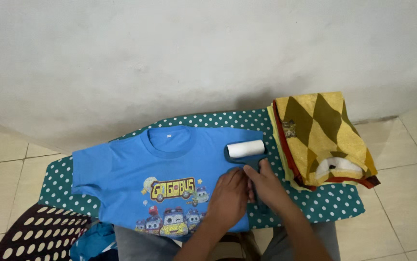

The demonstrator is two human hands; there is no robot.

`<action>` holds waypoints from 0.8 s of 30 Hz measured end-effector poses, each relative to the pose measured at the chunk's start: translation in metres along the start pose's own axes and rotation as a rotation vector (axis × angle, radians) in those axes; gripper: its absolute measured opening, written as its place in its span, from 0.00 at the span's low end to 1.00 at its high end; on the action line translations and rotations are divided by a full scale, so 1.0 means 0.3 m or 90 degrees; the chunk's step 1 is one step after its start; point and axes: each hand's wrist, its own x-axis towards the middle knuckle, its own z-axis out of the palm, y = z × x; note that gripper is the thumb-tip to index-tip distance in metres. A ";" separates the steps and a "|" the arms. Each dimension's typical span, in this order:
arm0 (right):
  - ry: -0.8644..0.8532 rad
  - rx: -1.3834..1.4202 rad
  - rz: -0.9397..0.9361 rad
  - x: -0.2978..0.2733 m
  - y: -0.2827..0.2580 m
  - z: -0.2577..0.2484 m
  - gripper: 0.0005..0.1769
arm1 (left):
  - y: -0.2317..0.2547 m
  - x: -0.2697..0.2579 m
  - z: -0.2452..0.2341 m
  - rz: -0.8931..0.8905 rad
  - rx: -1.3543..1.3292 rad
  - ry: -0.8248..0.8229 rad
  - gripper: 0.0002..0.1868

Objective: The person uses a lint roller on a yellow patterned cloth, folds it, and places it aside. Then the person takes a blue t-shirt from a laundry basket, lays it flat, rolls it with the lint roller, folds it, and sets it aside.

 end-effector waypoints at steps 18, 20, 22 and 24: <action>0.036 0.036 -0.078 0.098 -0.206 -0.113 0.16 | -0.145 0.081 0.003 0.005 -0.042 0.175 0.17; 0.048 -0.014 -0.087 0.081 -0.183 -0.082 0.16 | -0.240 0.155 -0.014 -0.071 0.038 0.103 0.17; 0.059 -0.106 -0.084 0.074 -0.158 -0.058 0.17 | -0.317 0.211 -0.030 -0.075 0.172 0.078 0.25; 0.083 -0.207 -0.090 0.067 -0.127 -0.054 0.19 | -0.350 0.213 -0.038 -0.071 0.173 0.050 0.25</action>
